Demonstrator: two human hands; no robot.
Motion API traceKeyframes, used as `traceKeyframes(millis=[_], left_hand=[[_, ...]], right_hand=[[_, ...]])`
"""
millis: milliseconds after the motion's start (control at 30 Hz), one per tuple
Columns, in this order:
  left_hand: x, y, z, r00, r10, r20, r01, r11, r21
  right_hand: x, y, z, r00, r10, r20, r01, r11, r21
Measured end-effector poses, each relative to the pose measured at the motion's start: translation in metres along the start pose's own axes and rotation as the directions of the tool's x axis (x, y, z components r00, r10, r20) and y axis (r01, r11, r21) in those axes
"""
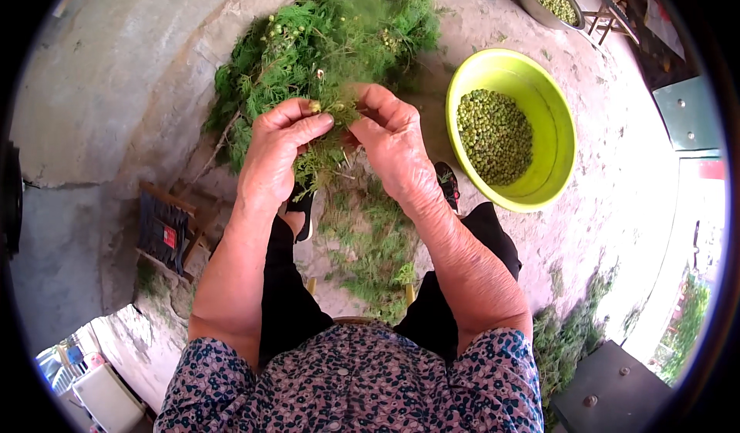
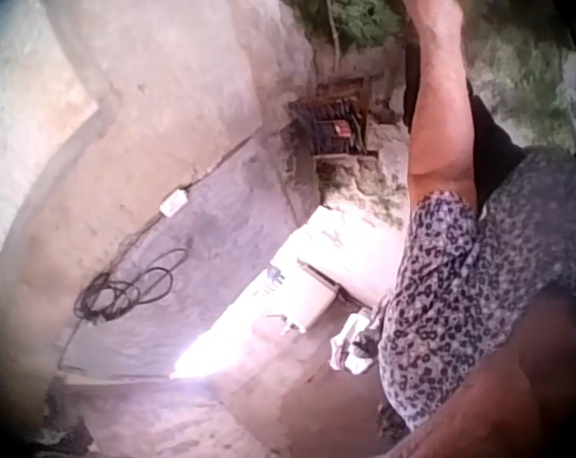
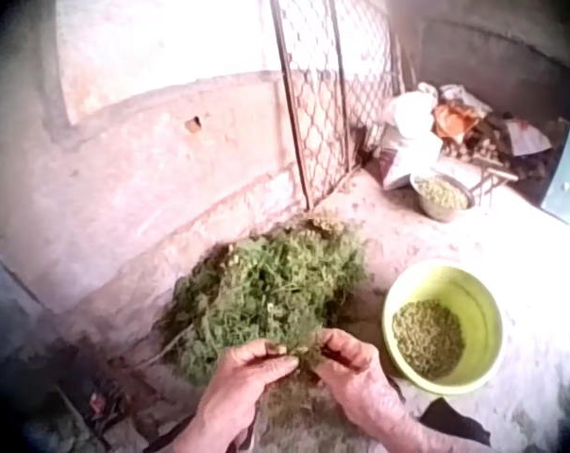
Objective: The person picks small green cones from cedar-like branches by hand and drops them into a yellow bucket.
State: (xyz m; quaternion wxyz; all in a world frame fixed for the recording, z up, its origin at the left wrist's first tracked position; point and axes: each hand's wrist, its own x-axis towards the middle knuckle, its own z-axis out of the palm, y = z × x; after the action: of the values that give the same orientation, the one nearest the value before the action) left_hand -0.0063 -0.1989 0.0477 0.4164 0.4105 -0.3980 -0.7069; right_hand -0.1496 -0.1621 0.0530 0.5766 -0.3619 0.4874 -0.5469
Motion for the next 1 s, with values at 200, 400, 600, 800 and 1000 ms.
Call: traceKeyframes(millis=[200, 400, 600, 800, 1000], left_hand=[[0.0, 0.006, 0.006, 1.0, 0.009, -0.021, -0.006, 0.985, 0.17], [0.003, -0.001, 0.002, 0.996, -0.044, 0.073, 0.03, 0.982, 0.189], [0.006, -0.003, 0.005, 0.994, -0.04, 0.103, 0.033, 0.997, 0.07], [0.005, -0.003, 0.009, 0.999, 0.033, -0.005, -0.033, 0.998, 0.054], [0.006, -0.004, 0.01, 0.991, 0.043, -0.126, -0.047, 0.999, -0.027]], right_hand=[[0.003, -0.002, -0.006, 0.997, 0.031, -0.069, -0.039, 0.992, -0.117], [0.008, 0.001, -0.009, 0.992, -0.025, -0.124, 0.021, 0.999, -0.032], [0.011, 0.0, -0.011, 0.989, -0.053, -0.136, 0.064, 0.995, 0.074], [0.011, 0.005, -0.009, 0.954, -0.252, -0.165, 0.221, 0.958, -0.183], [0.008, 0.007, -0.003, 0.861, -0.508, 0.011, 0.447, 0.745, -0.495]])
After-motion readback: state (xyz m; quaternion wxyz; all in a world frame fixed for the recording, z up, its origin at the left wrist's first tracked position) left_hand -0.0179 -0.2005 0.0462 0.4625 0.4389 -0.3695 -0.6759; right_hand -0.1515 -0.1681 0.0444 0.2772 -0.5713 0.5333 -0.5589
